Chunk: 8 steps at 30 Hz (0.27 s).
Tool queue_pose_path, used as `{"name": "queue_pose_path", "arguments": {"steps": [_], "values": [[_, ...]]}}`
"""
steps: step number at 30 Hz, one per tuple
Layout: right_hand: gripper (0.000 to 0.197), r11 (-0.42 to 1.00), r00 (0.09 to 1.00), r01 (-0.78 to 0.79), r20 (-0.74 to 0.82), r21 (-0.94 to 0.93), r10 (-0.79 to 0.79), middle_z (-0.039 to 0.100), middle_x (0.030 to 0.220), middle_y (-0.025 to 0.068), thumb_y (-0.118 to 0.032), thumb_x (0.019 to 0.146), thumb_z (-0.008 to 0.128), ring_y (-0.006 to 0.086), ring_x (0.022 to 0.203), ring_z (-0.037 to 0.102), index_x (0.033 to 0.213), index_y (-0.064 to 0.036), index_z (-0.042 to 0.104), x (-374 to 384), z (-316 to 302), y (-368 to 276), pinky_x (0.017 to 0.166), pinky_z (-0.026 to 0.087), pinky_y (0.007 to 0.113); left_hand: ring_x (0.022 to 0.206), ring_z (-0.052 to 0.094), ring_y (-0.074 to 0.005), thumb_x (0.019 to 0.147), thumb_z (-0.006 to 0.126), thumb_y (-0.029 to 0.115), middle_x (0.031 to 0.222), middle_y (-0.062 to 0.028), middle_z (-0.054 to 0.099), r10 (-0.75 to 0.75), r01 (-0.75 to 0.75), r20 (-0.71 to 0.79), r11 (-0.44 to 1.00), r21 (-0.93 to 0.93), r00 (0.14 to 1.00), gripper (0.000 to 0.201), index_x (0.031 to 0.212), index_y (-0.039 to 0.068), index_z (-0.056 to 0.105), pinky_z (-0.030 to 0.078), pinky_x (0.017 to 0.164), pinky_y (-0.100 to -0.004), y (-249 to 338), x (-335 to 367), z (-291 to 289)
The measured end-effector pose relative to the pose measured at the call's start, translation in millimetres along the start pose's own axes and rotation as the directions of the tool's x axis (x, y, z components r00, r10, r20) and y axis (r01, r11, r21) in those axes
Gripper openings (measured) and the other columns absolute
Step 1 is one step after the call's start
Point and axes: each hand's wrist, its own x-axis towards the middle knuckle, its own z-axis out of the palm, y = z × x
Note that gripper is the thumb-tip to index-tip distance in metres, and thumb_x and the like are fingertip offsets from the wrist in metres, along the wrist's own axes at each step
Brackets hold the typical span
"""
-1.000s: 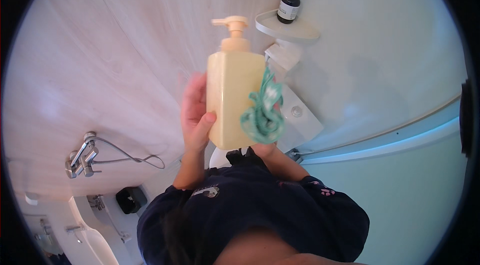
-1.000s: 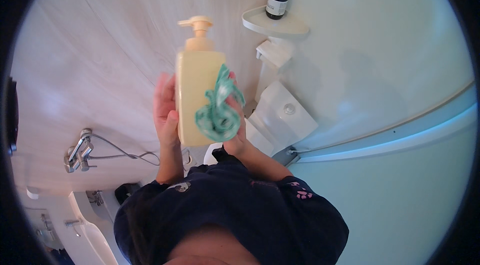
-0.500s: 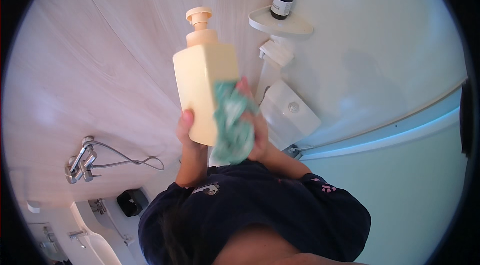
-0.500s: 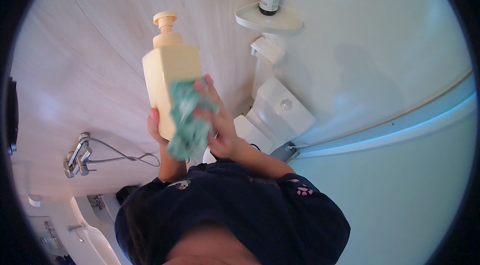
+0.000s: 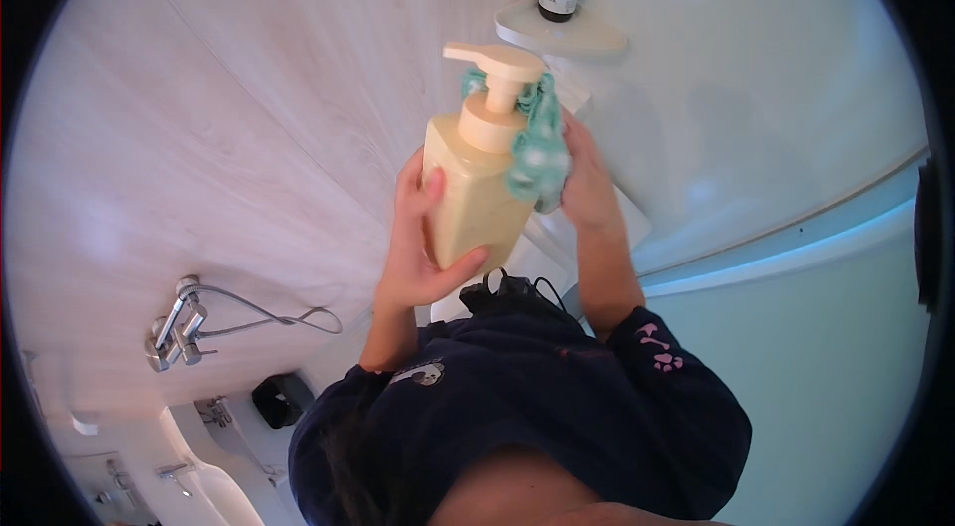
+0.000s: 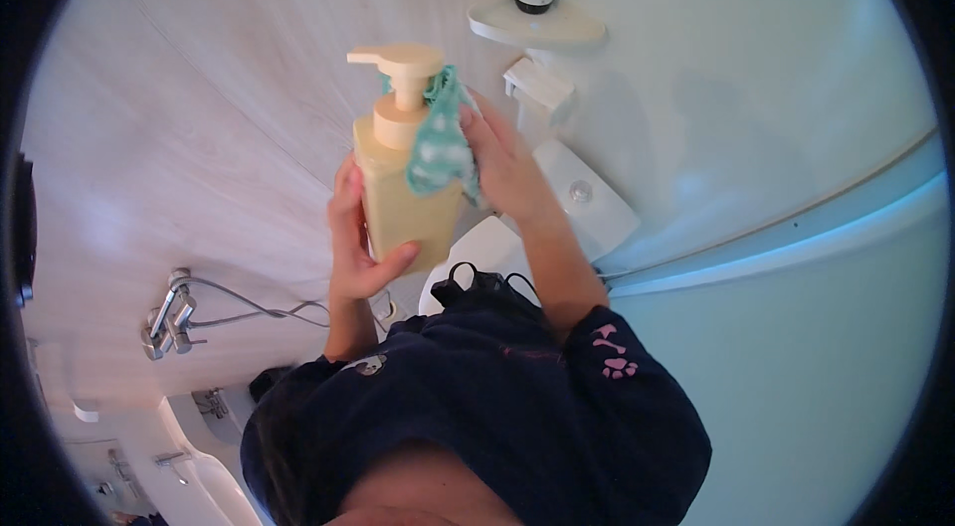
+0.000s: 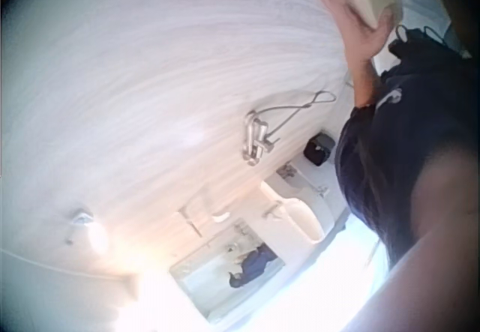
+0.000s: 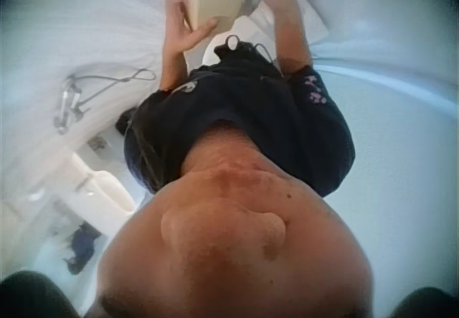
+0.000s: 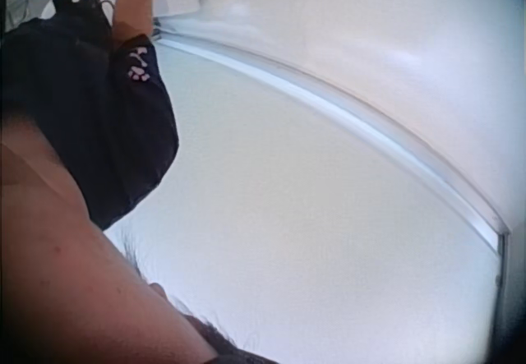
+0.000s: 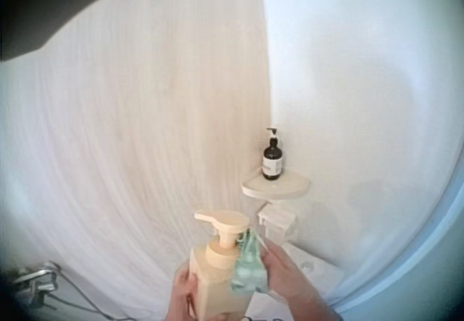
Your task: Cleaning the sink, walls, and toilet area in a bathroom using a rag.
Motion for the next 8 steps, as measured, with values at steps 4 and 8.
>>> {"name": "queue_pose_path", "arguments": {"steps": [4,8], "values": [[0.039,0.983,0.973,-0.171,0.147,-0.065,0.179,0.055,0.096,0.0015,-0.02,0.088,0.048,0.0045,0.087,0.048,0.121,0.0003,0.043,11,-17,-9,0.076,0.04,0.021,0.12,0.033,-0.0307,0.067,0.066,0.016,0.132,-0.0214,0.024,-0.04,0.035,0.021,0.978,0.204,0.999,0.079,0.133,0.01,0.023,0.03,0.096,-0.0411,2,-6,4],[0.042,0.97,0.947,-0.192,0.287,0.148,0.144,0.055,0.109,0.0063,-0.018,0.085,0.052,0.0092,0.096,0.051,0.122,-0.0008,0.043,19,-16,-8,0.083,0.04,0.021,0.123,0.03,-0.0276,0.072,0.062,0.027,0.132,-0.0173,0.023,-0.388,0.403,0.228,0.467,-0.787,0.893,0.078,0.135,0.016,0.017,0.03,0.098,-0.0446,-29,-41,2]]}}
